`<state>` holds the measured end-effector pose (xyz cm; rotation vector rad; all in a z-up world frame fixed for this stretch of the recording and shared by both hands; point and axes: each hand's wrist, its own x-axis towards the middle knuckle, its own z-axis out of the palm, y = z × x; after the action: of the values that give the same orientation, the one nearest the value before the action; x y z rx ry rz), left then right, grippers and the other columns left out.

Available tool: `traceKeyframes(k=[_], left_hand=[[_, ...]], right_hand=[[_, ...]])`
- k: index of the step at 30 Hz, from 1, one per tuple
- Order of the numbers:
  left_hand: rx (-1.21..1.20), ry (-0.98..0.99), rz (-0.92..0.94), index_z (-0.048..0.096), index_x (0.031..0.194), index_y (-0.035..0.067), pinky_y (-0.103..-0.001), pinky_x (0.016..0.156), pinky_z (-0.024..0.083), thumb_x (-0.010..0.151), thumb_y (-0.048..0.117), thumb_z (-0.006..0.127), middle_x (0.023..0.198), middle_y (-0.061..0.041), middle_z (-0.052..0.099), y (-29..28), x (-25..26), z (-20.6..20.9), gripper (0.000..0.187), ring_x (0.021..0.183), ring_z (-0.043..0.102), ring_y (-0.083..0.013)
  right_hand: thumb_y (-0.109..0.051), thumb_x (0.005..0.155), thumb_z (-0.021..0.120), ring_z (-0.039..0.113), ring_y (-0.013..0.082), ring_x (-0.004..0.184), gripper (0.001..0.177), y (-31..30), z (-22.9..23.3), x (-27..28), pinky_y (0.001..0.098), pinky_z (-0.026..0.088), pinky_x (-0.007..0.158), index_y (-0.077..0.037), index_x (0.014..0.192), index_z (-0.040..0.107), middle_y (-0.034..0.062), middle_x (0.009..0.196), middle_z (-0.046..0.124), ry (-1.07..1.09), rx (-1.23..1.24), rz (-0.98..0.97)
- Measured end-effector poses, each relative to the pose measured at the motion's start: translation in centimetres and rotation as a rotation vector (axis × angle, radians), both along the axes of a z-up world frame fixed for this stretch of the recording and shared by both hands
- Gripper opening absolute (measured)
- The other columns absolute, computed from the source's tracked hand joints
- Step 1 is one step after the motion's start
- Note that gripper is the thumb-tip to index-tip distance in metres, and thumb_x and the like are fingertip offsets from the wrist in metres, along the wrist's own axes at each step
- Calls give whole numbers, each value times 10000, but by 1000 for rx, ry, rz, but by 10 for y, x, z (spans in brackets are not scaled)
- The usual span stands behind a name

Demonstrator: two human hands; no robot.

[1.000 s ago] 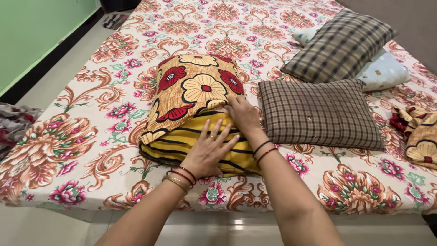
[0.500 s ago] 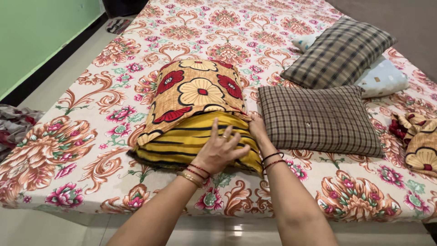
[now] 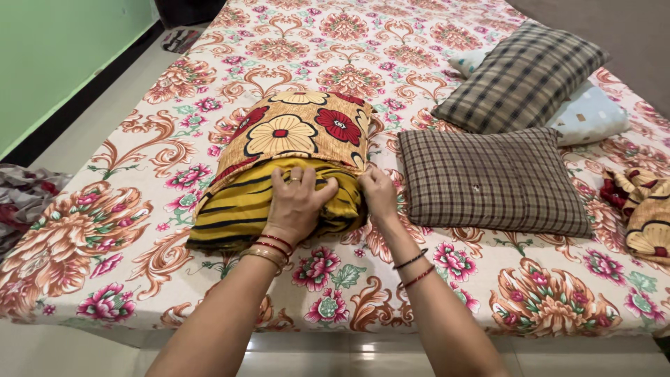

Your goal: The person places a floral pillowcase over a pillow on a bed, aligns the edges, and smooths the cover. They then adjust the pillow and place it among other pillows on the bed.

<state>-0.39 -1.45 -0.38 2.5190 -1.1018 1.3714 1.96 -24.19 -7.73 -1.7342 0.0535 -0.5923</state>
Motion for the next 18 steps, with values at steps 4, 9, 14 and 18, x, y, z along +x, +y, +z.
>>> traceKeyframes(k=[4, 9, 14, 18], left_hand=[[36, 61, 56, 635, 1192, 273, -568, 857, 399, 895, 156, 589, 1034, -77, 588, -12, 8, -10, 322, 1001, 591, -282], [58, 36, 79, 643, 1103, 311, -621, 868, 418, 895, 210, 584, 1079, -74, 593, -12, 21, -21, 238, 1009, 593, -278], [105, 132, 41, 653, 1191, 297, -609, 910, 397, 870, 200, 609, 1133, -93, 597, -4, 27, -13, 338, 1102, 582, -282], [237, 127, -117, 659, 1244, 226, -549, 982, 376, 779, 286, 666, 1189, -109, 605, -9, 1, 3, 470, 1156, 569, -282]], right_hand=[[-259, 935, 589, 607, 107, 690, 289, 18, 25, -36, 316, 494, 651, 3, 914, 710, 61, 759, 711, 41, -34, -60], [-270, 948, 576, 635, 164, 672, 317, 47, 32, -69, 335, 496, 634, 16, 900, 704, 126, 742, 704, 142, -170, -186], [-248, 975, 530, 614, 238, 606, 325, 61, 18, -72, 410, 490, 601, 28, 909, 686, 174, 687, 662, 214, -256, -189], [-270, 907, 612, 659, 272, 703, 217, 19, 32, -76, 435, 516, 657, -73, 965, 680, 138, 760, 699, 397, -443, -255]])
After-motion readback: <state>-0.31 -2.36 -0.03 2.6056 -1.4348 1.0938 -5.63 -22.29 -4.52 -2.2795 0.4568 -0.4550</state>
